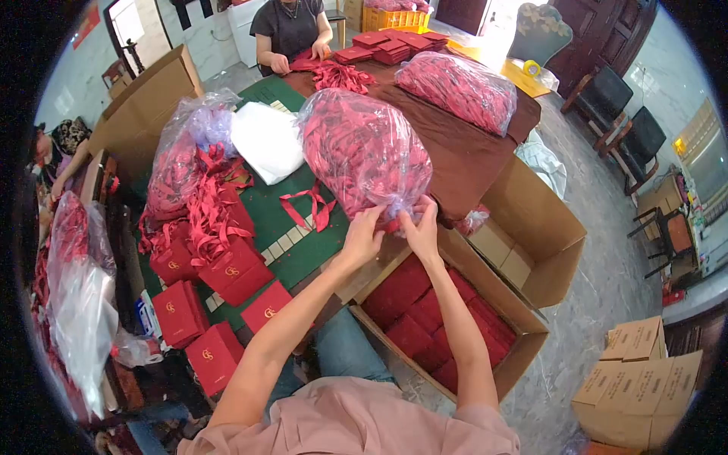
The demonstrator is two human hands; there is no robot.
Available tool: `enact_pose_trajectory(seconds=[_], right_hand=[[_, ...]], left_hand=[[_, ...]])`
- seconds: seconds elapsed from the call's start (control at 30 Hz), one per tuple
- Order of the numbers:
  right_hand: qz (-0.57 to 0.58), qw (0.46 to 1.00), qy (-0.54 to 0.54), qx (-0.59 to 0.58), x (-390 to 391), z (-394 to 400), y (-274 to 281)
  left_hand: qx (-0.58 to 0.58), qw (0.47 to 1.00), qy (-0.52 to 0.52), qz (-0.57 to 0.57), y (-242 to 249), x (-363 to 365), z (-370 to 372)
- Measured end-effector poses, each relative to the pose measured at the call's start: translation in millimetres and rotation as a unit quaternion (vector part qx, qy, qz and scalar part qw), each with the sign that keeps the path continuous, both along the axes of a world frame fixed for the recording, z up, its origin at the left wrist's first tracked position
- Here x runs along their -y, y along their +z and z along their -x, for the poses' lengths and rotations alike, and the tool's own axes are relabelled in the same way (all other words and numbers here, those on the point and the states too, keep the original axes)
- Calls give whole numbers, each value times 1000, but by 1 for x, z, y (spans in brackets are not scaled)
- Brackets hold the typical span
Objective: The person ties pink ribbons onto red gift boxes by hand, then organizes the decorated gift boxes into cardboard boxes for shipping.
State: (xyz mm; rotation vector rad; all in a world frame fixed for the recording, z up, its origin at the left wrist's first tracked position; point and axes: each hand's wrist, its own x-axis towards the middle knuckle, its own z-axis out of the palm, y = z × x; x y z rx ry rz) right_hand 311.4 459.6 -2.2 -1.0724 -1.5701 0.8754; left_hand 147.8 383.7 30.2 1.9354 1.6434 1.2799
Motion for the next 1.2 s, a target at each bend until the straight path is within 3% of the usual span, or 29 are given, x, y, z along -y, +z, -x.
enact_pose_trajectory(seconds=[0.03,0.07,0.13,0.27,0.3,0.4,0.57,0.67,0.77,0.8,0.87,1.03,1.1,1.2], right_hand=[[-180,971,-92,129,-2,3,-2],[-179,971,-93,130,-1,0,-3],[20,995,7,93,3,0,-2],[-3,997,10,76,40,5,29],[-1,997,10,75,48,5,35],[68,994,90,0,66,7,30],[104,986,119,61,86,5,28],[-36,992,-13,119,101,11,38],[-119,988,-33,96,109,14,52],[-201,972,-24,118,106,17,55],[-246,954,-20,172,102,28,59],[-235,932,-16,275,83,48,39],[-220,937,3,270,77,48,33],[-208,947,2,245,72,38,34]], left_hand=[[-96,995,13,27,-4,-5,-1],[-99,995,8,11,-7,-7,-2],[-125,992,5,36,-7,-7,-1],[-113,988,53,87,6,9,6],[-91,992,78,25,4,14,7],[-85,992,91,19,0,28,22],[-62,991,115,-17,-7,51,49],[-45,992,117,4,-7,55,49],[-30,992,118,-9,-5,54,47],[-30,993,117,-8,-2,54,47],[-43,993,105,11,4,55,45],[-96,983,156,-12,13,45,40],[-74,985,133,79,12,37,42],[-16,985,115,125,10,30,43]])
